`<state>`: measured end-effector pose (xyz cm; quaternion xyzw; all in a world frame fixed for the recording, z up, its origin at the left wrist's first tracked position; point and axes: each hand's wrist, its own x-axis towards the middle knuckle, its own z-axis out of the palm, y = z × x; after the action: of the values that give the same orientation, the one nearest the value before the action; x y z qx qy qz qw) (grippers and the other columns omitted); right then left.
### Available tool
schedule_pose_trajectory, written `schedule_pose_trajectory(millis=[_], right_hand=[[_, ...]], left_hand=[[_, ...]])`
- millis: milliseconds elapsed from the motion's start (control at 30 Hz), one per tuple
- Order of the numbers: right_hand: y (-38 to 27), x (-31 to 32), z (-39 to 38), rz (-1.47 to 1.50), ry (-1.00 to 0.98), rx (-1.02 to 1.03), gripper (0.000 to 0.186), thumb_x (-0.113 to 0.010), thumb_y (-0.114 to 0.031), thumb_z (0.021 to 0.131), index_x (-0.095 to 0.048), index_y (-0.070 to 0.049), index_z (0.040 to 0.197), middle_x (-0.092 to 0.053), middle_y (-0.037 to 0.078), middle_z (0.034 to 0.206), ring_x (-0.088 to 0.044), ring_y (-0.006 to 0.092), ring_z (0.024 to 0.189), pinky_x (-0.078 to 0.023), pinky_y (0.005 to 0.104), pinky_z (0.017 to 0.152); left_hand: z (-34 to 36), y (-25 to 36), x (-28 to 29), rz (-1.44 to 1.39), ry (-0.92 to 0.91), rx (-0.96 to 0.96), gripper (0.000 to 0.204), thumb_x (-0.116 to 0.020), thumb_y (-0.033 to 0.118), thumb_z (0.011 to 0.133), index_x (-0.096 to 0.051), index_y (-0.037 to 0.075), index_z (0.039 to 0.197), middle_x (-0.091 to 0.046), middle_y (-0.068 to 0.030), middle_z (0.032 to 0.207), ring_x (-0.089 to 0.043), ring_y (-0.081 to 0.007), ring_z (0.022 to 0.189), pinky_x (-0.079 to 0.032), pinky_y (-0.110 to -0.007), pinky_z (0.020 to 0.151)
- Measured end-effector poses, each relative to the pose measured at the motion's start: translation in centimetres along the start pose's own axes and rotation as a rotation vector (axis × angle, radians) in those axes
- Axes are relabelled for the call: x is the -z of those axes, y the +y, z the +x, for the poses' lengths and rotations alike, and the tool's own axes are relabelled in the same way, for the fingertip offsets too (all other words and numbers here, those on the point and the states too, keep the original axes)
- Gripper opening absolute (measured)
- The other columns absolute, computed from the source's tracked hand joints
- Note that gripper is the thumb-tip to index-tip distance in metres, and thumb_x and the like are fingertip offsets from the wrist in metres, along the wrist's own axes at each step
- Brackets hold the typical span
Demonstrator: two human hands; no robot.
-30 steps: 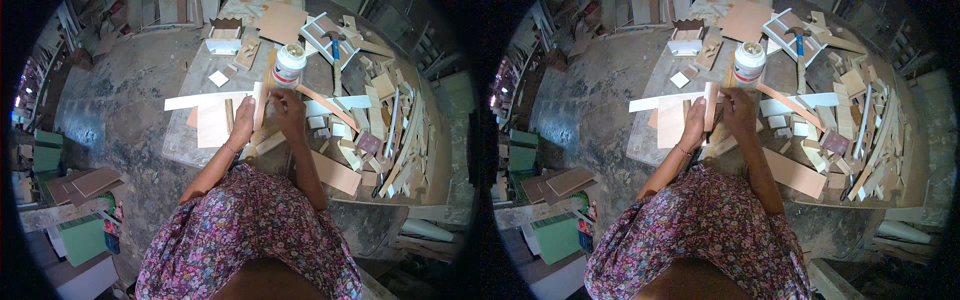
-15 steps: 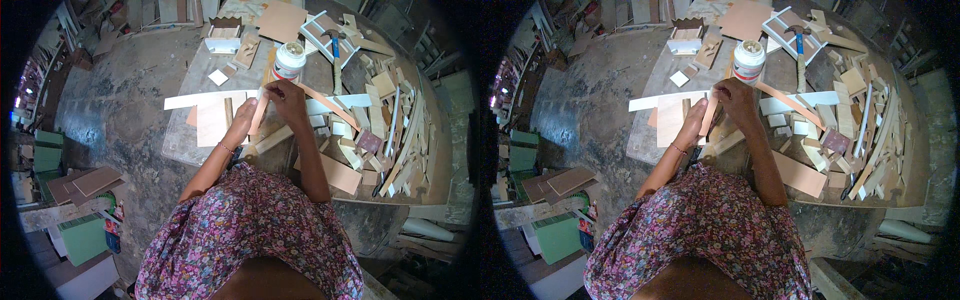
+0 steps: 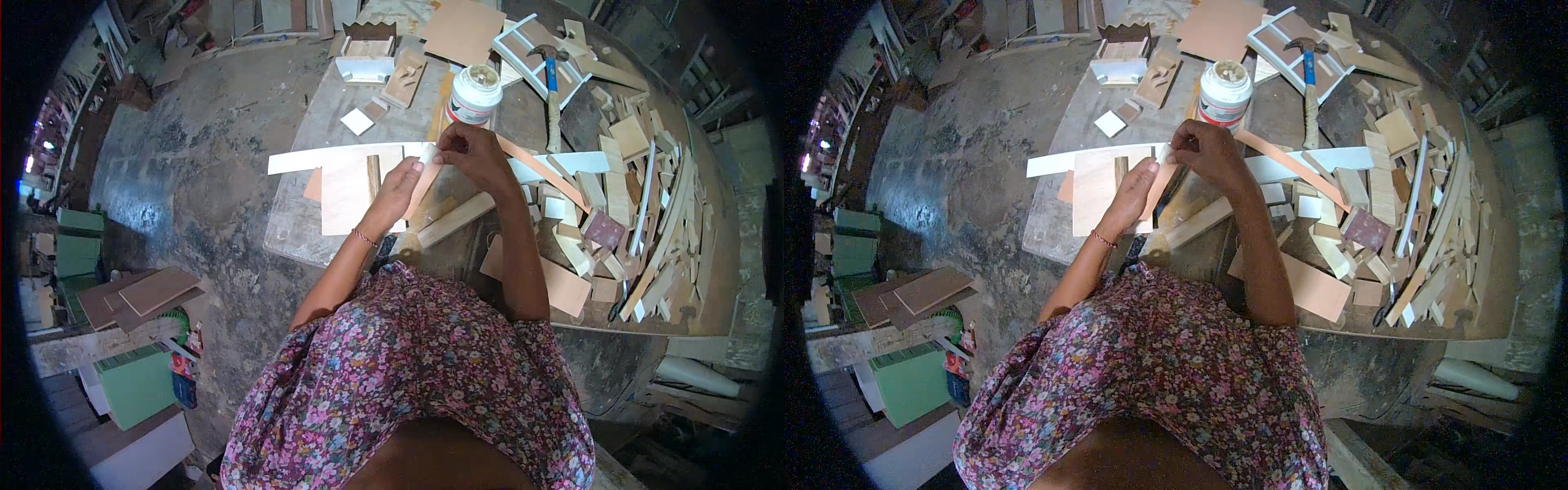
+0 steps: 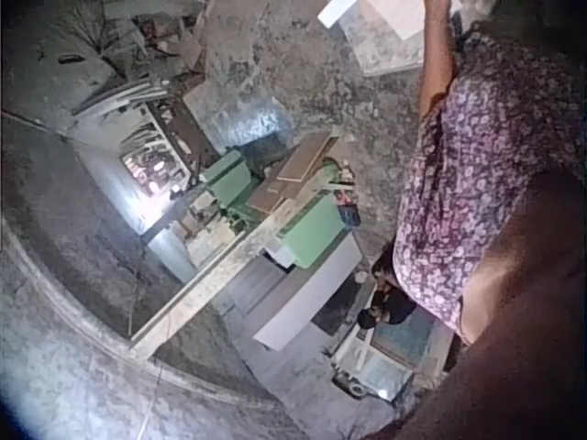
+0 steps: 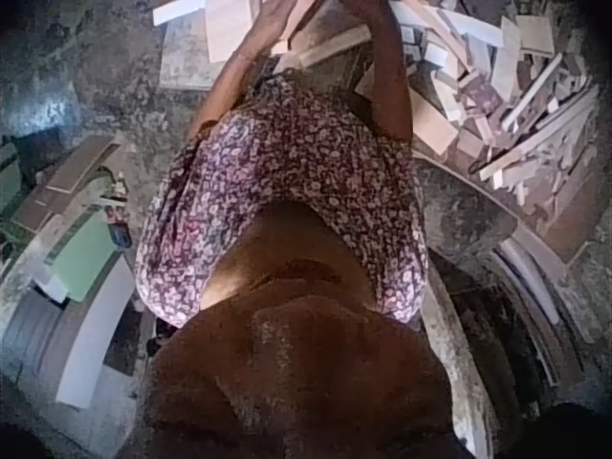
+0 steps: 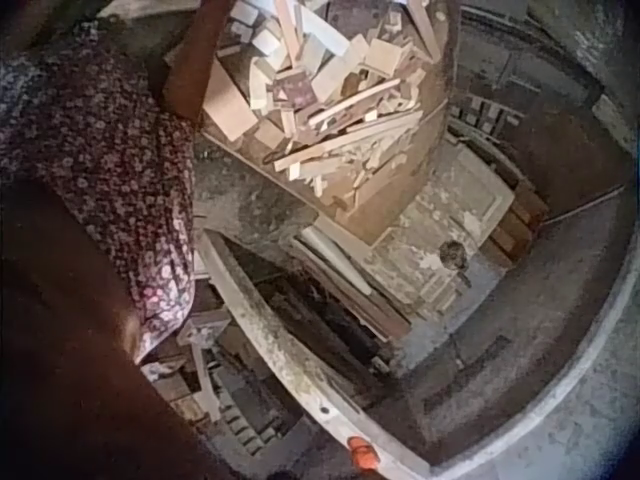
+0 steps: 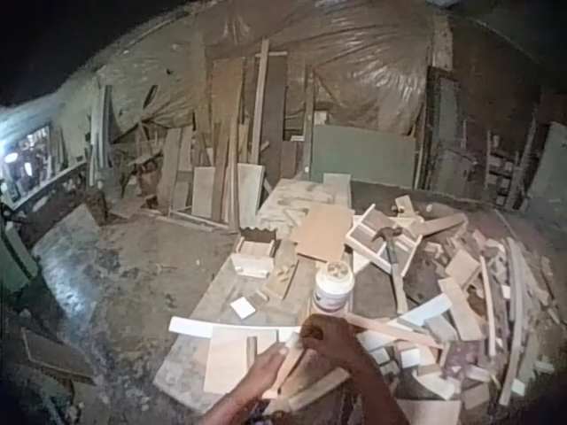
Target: The person sorts small pieces of scrap wood by hand, fits them together, and then glues them using a glue bottle at a workshop table.
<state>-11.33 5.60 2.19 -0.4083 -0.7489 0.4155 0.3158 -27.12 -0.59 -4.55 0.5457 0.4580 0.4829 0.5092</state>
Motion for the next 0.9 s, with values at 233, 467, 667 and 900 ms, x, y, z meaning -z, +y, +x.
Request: schedule_pose_trajectory(millis=[233,467,667,900], right_hand=[[0.4,0.1,0.6,0.091,-0.036,-0.059,0.017,-0.069,-0.002,0.063,-0.056,-0.002,0.073,-0.055,0.001,0.066,-0.051,0.0086,0.063,-0.043,0.0229,0.059],[1.3,-0.4,1.1,0.043,-0.075,-0.099,0.017,-0.07,-0.007,0.064,-0.055,-0.002,0.071,-0.055,0.001,0.066,-0.05,0.0089,0.061,-0.042,0.0239,0.058],[1.6,-0.3,0.9,0.056,-0.119,-0.013,0.016,-0.068,-0.009,0.066,-0.053,-0.004,0.069,-0.05,-0.002,0.062,-0.047,0.0076,0.061,-0.04,0.024,0.059],[2.6,0.0,0.6,0.048,-0.163,0.015,0.019,-0.067,-0.011,0.066,-0.05,-0.004,0.07,-0.047,-0.003,0.063,-0.044,0.0075,0.062,-0.039,0.0244,0.06]], left_hand=[[-0.2,1.4,-0.6,0.03,0.074,0.022,0.033,-0.038,0.028,0.091,-0.047,-0.002,0.101,-0.051,-0.0039,0.09,-0.043,-0.0099,0.086,-0.036,-0.023,0.079],[0.4,-0.9,0.6,0.083,-0.015,0.074,0.035,-0.039,0.03,0.091,-0.048,-0.002,0.102,-0.051,-0.004,0.091,-0.043,-0.0098,0.086,-0.036,-0.023,0.079],[0.2,-1.1,0.1,-0.067,-0.023,0.129,0.031,-0.039,0.028,0.091,-0.049,0.0,0.103,-0.051,-0.0019,0.089,-0.043,-0.0085,0.086,-0.036,-0.022,0.079],[0.0,-1.4,-0.5,-0.041,-0.007,0.051,0.029,-0.039,0.032,0.091,-0.05,0.005,0.093,-0.048,0.0027,0.081,-0.042,-0.0058,0.075,-0.037,-0.021,0.07]])
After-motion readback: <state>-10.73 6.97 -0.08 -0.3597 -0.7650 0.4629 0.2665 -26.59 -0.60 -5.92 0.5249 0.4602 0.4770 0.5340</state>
